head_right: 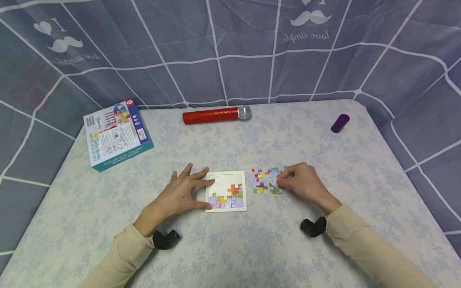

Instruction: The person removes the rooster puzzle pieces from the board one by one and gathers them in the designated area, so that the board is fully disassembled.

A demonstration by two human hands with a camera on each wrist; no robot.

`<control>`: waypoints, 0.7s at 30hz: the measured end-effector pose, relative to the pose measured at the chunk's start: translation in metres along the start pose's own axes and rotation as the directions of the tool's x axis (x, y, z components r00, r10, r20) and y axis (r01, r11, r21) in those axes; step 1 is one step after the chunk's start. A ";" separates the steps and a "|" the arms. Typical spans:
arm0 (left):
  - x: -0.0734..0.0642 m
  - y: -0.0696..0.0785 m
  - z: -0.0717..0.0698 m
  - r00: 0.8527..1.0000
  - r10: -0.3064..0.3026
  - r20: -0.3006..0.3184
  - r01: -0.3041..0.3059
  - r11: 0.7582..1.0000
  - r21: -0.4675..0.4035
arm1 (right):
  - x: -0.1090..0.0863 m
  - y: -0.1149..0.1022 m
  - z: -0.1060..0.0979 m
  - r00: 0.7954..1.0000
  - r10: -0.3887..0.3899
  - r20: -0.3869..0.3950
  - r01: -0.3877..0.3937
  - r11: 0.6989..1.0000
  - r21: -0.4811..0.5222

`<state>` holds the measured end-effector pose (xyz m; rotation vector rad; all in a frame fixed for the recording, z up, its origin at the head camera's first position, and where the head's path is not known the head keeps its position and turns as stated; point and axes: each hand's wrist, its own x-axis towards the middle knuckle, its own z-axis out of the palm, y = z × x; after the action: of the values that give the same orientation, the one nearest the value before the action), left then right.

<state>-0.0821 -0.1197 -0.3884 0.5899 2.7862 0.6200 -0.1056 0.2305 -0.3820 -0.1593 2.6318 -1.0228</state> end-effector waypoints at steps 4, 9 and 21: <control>-0.001 0.000 0.000 1.000 -0.001 0.002 0.001 1.000 0.001 | 0.003 -0.003 -0.001 1.000 -0.013 0.024 0.014 0.999 -0.030; -0.002 0.000 0.001 1.000 -0.002 0.002 0.002 1.000 -0.002 | 0.004 -0.005 0.000 0.999 -0.012 0.034 0.014 0.998 -0.056; 0.000 0.000 0.000 1.000 0.004 0.000 -0.004 1.000 -0.009 | 0.003 -0.006 -0.002 0.998 -0.063 0.001 0.063 0.996 -0.071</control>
<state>-0.0819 -0.1203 -0.3884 0.5936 2.7816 0.6329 -0.1090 0.2269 -0.3768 -0.2590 2.6808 -0.9496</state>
